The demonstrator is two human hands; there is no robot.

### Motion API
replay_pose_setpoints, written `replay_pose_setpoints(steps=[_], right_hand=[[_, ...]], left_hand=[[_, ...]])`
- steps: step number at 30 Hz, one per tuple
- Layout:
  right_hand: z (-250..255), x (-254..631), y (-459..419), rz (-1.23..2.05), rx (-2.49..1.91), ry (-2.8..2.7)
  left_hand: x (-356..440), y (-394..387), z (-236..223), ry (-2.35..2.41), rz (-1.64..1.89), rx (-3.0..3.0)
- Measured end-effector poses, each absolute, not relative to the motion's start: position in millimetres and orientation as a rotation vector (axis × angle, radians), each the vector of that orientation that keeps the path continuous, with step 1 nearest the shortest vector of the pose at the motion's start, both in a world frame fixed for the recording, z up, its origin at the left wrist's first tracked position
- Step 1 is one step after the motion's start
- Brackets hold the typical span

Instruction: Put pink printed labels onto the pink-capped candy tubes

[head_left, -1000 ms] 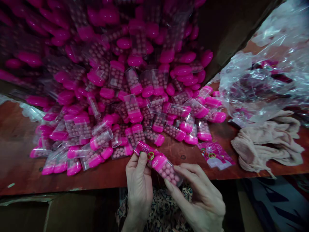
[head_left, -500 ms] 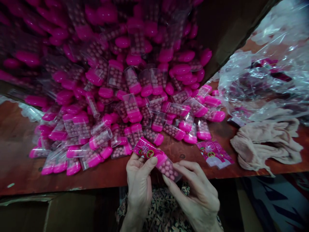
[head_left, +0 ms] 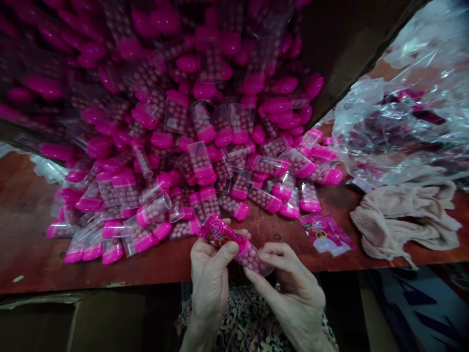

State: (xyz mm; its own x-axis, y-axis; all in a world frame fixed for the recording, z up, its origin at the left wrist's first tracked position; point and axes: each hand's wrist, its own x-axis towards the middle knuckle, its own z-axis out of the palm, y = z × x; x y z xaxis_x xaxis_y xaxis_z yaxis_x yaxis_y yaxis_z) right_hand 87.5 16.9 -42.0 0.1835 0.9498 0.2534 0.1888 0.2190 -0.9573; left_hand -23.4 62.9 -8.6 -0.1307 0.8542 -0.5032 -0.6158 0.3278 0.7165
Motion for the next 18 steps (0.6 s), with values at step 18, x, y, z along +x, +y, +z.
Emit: replay_pose_setpoints(steps=[18], right_hand=[[-40,82,16,0.700,-1.260,-1.249]], left_hand=[[-16,55,-9,1.007,1.221,0.084]])
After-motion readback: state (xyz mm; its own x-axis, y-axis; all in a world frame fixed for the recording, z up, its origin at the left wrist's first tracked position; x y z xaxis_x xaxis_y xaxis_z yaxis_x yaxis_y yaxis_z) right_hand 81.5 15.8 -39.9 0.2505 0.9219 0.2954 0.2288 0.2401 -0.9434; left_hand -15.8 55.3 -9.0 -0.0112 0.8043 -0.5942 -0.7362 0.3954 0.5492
